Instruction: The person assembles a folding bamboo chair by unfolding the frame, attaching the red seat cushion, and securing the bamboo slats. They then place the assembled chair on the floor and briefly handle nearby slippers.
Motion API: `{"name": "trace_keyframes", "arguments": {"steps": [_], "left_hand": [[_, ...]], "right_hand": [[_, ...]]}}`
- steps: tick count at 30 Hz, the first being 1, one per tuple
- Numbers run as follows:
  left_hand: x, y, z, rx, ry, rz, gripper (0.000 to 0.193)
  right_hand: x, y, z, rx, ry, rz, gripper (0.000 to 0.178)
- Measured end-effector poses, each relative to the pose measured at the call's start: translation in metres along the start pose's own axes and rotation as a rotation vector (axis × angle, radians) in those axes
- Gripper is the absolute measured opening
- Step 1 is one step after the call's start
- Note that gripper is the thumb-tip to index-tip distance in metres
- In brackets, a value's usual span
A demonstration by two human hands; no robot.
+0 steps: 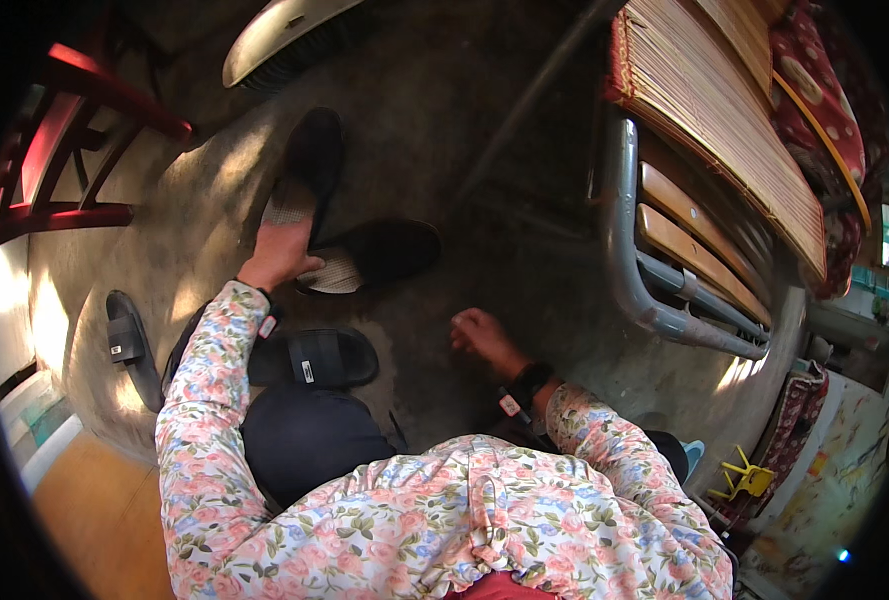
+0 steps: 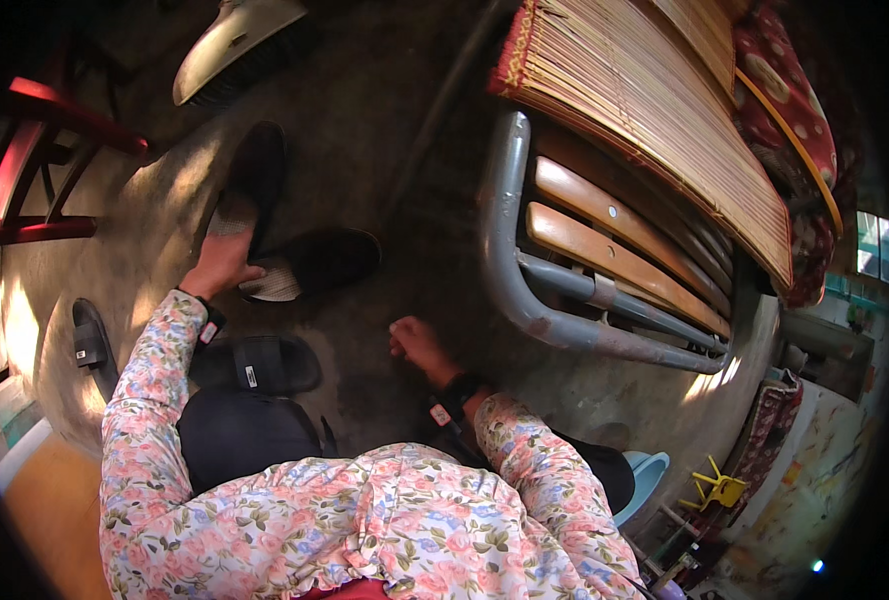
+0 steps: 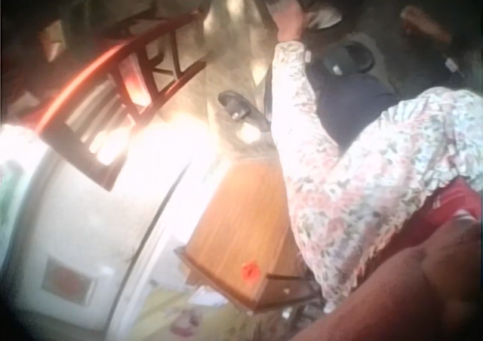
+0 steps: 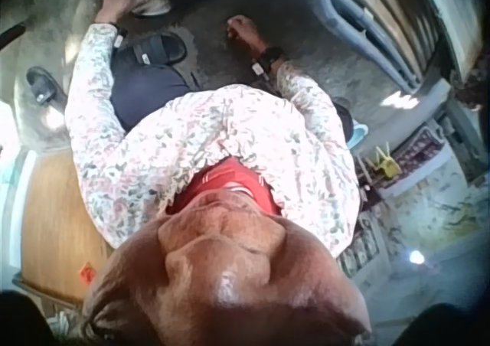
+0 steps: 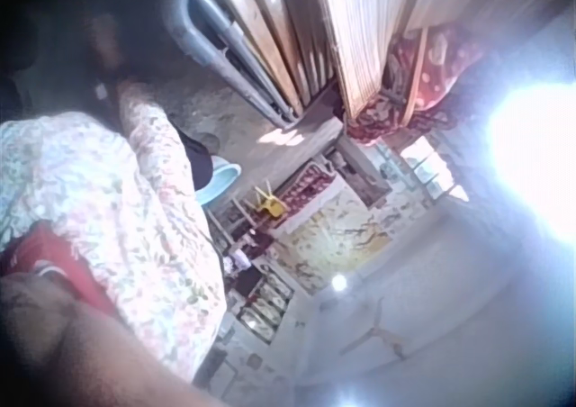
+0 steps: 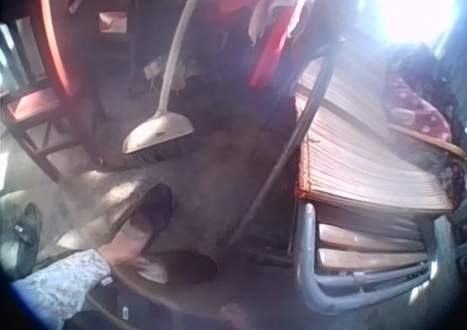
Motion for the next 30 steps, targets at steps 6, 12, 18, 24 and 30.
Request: {"name": "trace_keyframes", "arguments": {"steps": [6,12,18,24,30], "left_hand": [[0.002,-0.004,-0.009,-0.082,-0.071,-0.069,0.012],[0.026,-0.059,0.007,-0.233,-0.153,0.015,0.017],[0.019,-0.109,-0.032,-0.425,-0.128,0.176,0.014],[-0.041,-0.115,-0.124,-0.362,0.133,0.095,0.011],[-0.106,-0.133,-0.181,-0.391,0.274,0.159,0.036]], "right_hand": [[0.021,0.002,0.000,0.012,-0.115,0.083,0.022],[0.009,0.005,0.000,0.029,-0.086,0.098,0.023],[-0.010,0.001,0.001,0.028,-0.058,0.054,0.024],[-0.020,-0.003,0.009,0.053,-0.002,0.049,0.029],[-0.026,-0.009,0.015,-0.007,0.014,0.055,0.028]]}}
Point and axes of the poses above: each hand's wrist, its own z-axis away from the middle knuckle, its own y-axis out of the palm, x = y × z, the point moved 9 cm from there along -z, towards the middle knuckle, and after that the axes turned 3 degrees about -y, right-handed, at the moved point
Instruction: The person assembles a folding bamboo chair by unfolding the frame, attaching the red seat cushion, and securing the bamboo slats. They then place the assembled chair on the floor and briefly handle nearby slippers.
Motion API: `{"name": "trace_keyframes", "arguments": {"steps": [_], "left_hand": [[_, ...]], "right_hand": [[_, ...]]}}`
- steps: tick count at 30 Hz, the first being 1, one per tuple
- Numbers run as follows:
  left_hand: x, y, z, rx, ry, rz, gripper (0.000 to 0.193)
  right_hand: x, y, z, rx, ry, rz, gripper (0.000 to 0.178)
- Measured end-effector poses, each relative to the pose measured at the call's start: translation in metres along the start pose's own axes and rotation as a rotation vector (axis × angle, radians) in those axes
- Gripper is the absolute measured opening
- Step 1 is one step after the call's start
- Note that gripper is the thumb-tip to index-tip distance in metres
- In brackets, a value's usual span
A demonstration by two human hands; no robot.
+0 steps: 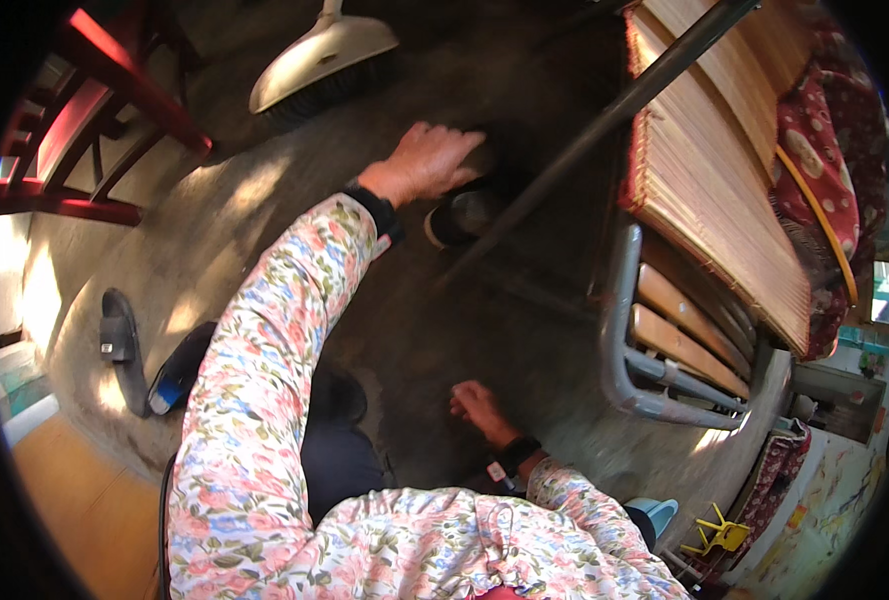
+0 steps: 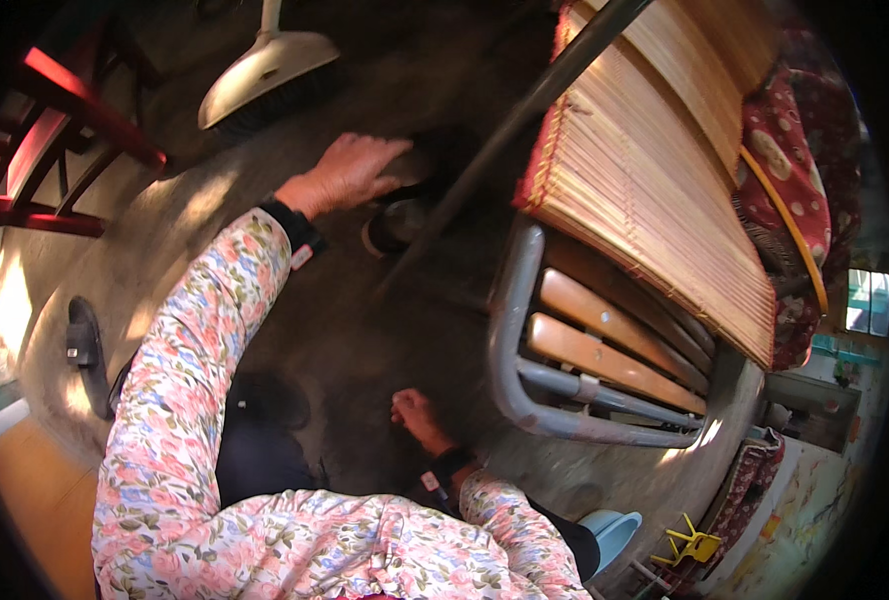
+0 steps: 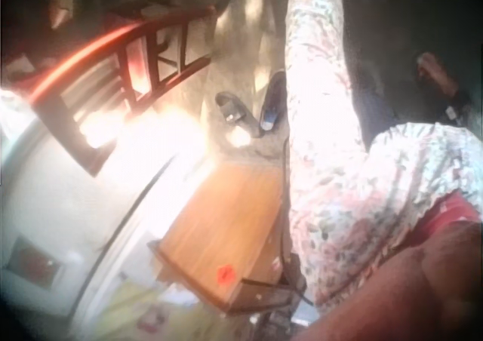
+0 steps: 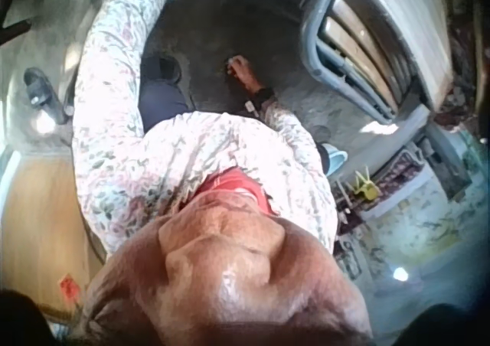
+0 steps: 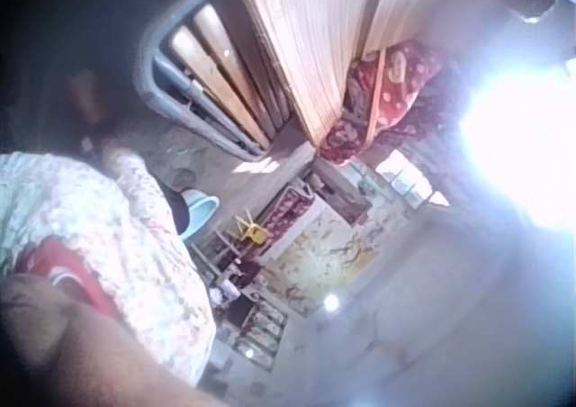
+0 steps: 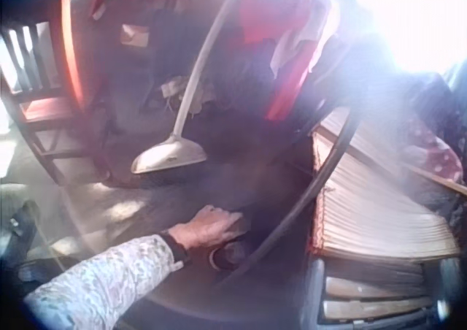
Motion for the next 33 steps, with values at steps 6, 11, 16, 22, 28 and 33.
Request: {"name": "trace_keyframes", "arguments": {"steps": [6,11,16,22,28,33], "left_hand": [[0.087,-0.083,0.115,0.075,-0.227,0.117,0.040],[0.146,-0.156,0.317,0.042,-0.735,0.057,0.038],[0.115,-0.143,0.461,-0.078,-1.053,0.018,0.045],[0.079,-0.109,0.501,-0.032,-1.051,-0.430,0.056],[0.088,-0.112,0.587,-0.147,-1.475,-0.240,0.041],[0.086,-0.094,0.572,0.002,-1.231,-0.386,0.030]], "right_hand": [[0.002,0.009,-0.009,0.004,-0.032,0.049,0.024],[0.013,0.024,-0.014,0.082,0.002,0.122,0.024],[0.070,0.077,-0.005,0.252,-0.324,0.302,0.031],[0.138,0.155,0.020,0.439,-0.636,0.490,0.038],[0.116,0.165,0.017,0.518,-0.387,0.353,0.037],[0.088,0.142,0.018,0.486,-0.363,0.472,0.037]]}}
Point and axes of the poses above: each hand's wrist, its own z-axis away from the middle knuckle, its own y-axis out of the palm, x = y × z, the point moved 9 cm from there along -z, towards the middle knuckle, and after that the axes turned 3 degrees about -y, right-handed, at the moved point
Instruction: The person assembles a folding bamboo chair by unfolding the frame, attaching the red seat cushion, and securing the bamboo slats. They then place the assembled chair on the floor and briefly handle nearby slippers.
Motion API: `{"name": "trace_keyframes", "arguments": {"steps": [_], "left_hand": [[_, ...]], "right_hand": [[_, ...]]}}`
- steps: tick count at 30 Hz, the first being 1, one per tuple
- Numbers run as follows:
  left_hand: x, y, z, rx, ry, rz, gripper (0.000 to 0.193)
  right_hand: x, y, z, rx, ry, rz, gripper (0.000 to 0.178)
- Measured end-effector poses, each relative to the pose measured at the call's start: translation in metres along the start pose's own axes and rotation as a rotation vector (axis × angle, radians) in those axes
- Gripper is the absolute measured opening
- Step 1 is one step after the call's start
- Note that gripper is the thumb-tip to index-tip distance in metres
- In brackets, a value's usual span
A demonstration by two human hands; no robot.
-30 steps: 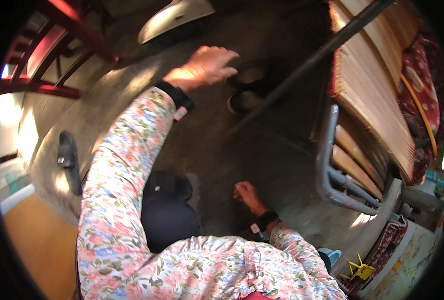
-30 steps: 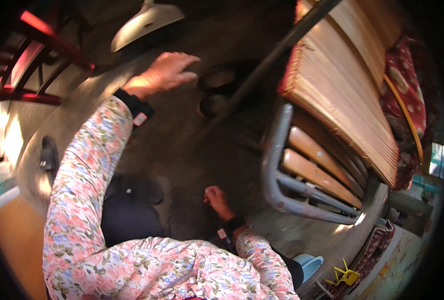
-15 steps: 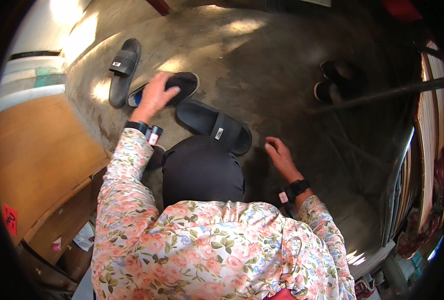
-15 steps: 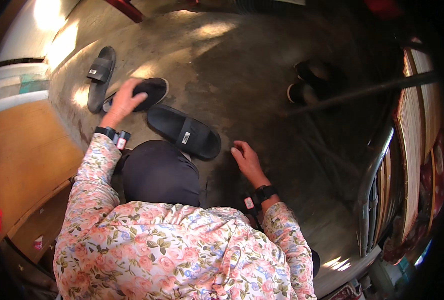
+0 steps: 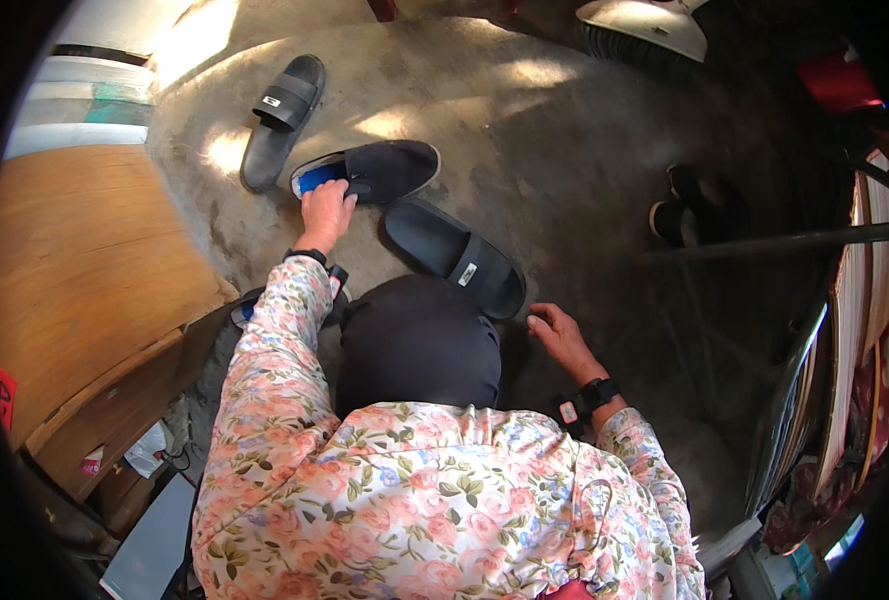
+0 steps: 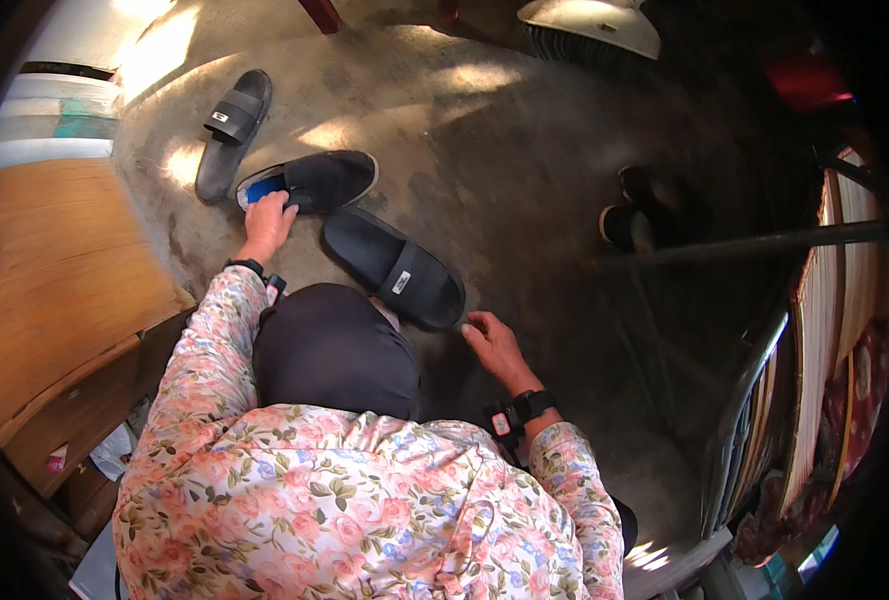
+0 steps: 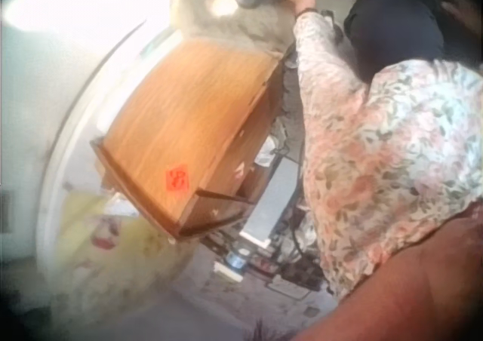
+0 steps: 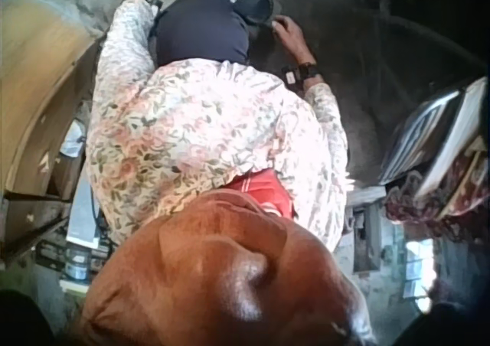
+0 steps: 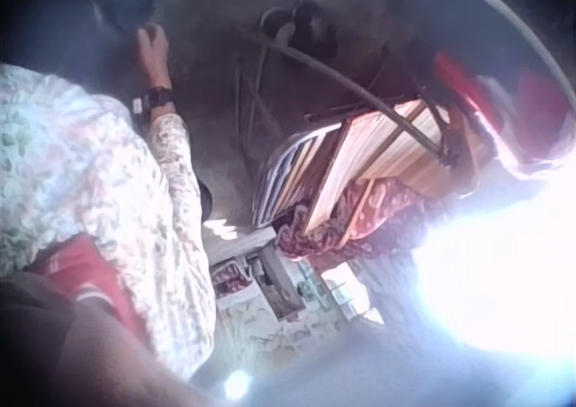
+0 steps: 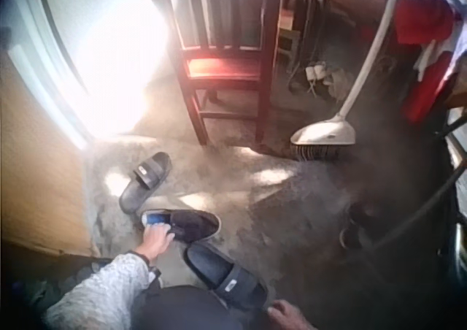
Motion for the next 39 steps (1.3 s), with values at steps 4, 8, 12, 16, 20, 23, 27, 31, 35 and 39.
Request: {"name": "trace_keyframes", "arguments": {"steps": [4,8,12,16,20,23,27,31,35,39], "left_hand": [[-0.047,-0.012,-0.031,0.112,0.143,0.558,0.024],[-0.126,-0.035,-0.039,0.203,0.144,0.956,0.021],[-0.134,-0.042,-0.023,0.588,0.271,1.046,0.023],[0.048,-0.047,-0.004,0.164,-0.345,1.113,0.025],[0.149,-0.014,0.102,-0.162,-0.683,0.719,0.029],[0.150,-0.010,0.175,-0.380,-0.789,0.128,0.050],[0.171,0.050,0.248,-0.274,-1.495,0.372,0.083],[0.193,0.062,0.213,-0.200,-1.230,0.588,0.052],[0.181,0.033,0.139,-0.346,-0.919,0.849,0.047],[0.078,-0.044,0.027,-0.391,-0.415,0.616,0.040]], "right_hand": [[-0.006,-0.015,0.004,-0.058,0.075,-0.016,0.036],[0.009,-0.028,0.002,-0.109,0.053,-0.021,0.036],[0.009,-0.038,0.006,-0.166,0.052,-0.090,0.033],[-0.014,-0.038,0.009,-0.130,0.152,-0.088,0.037],[-0.031,-0.034,0.010,-0.140,0.162,-0.096,0.030],[-0.035,-0.032,0.012,-0.140,0.159,-0.080,0.030],[-0.033,-0.035,0.012,-0.149,0.123,-0.188,0.030],[-0.041,-0.040,0.014,-0.160,0.185,-0.171,0.034],[-0.047,-0.041,0.015,-0.178,0.187,-0.143,0.033],[-0.053,-0.042,0.019,-0.180,0.194,-0.119,0.033]]}}
Point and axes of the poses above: each hand's wrist, its own z-axis away from the middle knuckle, its own y-axis out of the palm, x = y × z, the point moved 9 cm from there along -z, towards the middle knuckle, and after that the axes turned 3 degrees about -y, right-handed, at the moved point
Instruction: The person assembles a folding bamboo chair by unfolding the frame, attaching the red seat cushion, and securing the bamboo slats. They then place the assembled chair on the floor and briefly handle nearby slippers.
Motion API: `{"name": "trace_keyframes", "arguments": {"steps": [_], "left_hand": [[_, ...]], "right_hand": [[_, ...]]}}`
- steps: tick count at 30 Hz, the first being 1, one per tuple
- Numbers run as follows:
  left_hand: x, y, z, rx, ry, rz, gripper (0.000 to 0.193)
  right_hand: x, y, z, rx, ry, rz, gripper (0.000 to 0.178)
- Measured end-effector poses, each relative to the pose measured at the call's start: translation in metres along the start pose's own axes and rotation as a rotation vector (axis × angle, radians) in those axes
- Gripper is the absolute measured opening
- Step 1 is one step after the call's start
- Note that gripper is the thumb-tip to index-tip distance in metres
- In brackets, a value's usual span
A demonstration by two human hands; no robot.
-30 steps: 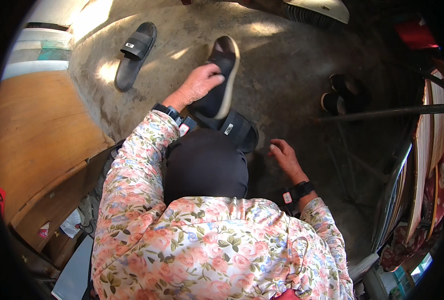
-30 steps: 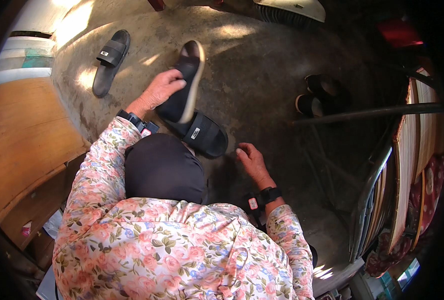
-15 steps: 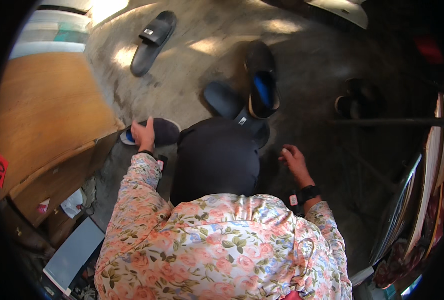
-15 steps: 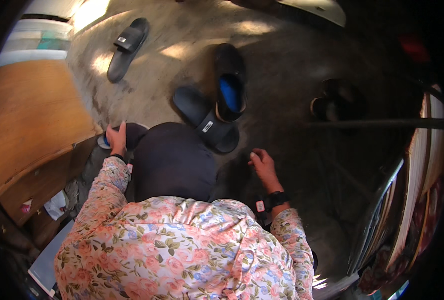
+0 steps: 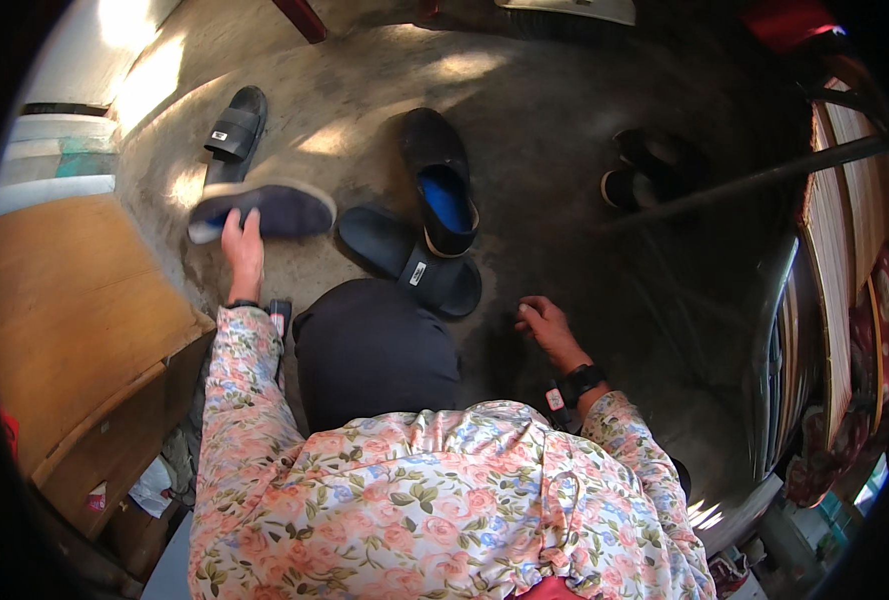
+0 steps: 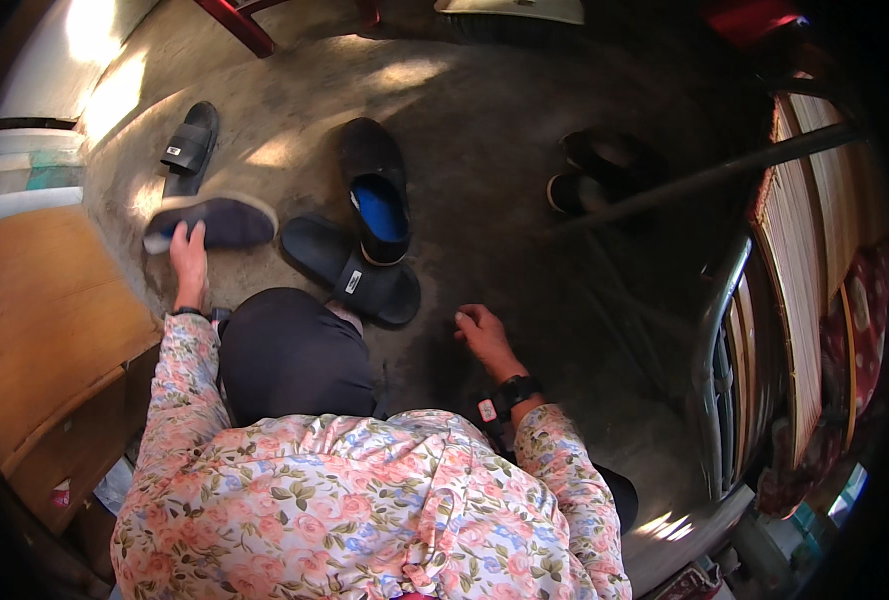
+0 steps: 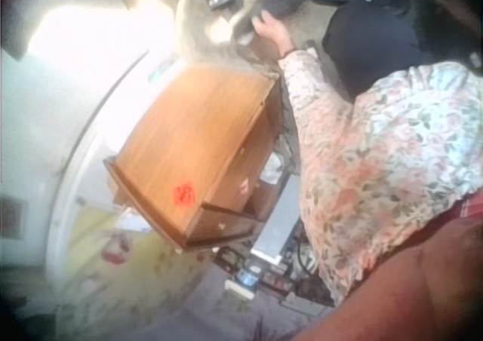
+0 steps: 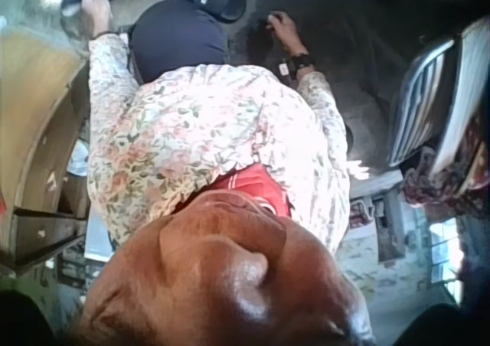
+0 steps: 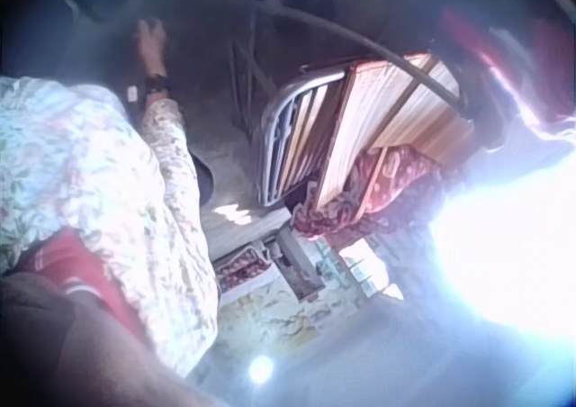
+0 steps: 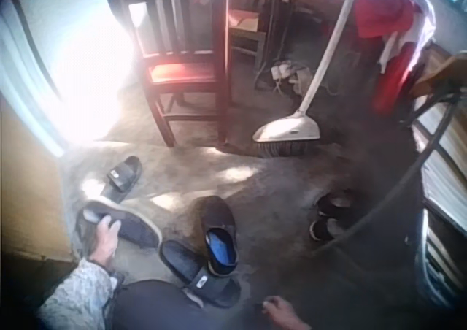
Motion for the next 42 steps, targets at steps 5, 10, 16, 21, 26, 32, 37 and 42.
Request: {"name": "trace_keyframes", "arguments": {"steps": [5,10,16,21,26,32,37,42], "left_hand": [[-0.196,0.073,-0.016,0.349,0.496,0.023,0.031],[-0.298,0.153,0.016,0.553,0.491,0.254,0.027],[-0.292,0.251,0.109,1.385,0.067,0.283,0.026],[-0.279,0.255,0.115,1.115,0.828,-0.127,0.038],[-0.262,0.258,0.118,1.012,0.938,-0.178,0.045],[-0.230,0.203,0.068,0.403,0.586,0.079,0.056],[-0.133,0.232,0.098,0.997,-0.224,0.223,0.067],[-0.140,0.252,0.091,0.969,-0.020,0.388,0.048]], "right_hand": [[-0.003,-0.005,-0.001,-0.035,-0.020,-0.059,0.032],[-0.013,-0.006,0.003,-0.072,-0.009,-0.103,0.034],[-0.022,-0.016,0.010,-0.143,0.013,-0.149,0.033],[0.011,-0.042,-0.002,-0.188,-0.100,-0.208,0.034],[0.083,-0.054,-0.023,-0.249,-0.327,0.042,0.040],[0.165,-0.037,-0.045,-0.253,-0.616,0.099,0.049],[0.178,-0.010,-0.067,-0.171,-0.623,0.546,0.051],[0.155,-0.008,-0.073,-0.277,-0.577,0.793,0.019]]}}
Point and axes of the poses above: each hand's wrist, its own z-axis away from the middle knuckle, its own y-axis out of the palm, x = y × z, the point moved 9 cm from there along -z, towards the middle knuckle, and after that the axes turned 3 degrees about -y, right-handed, at the moved point
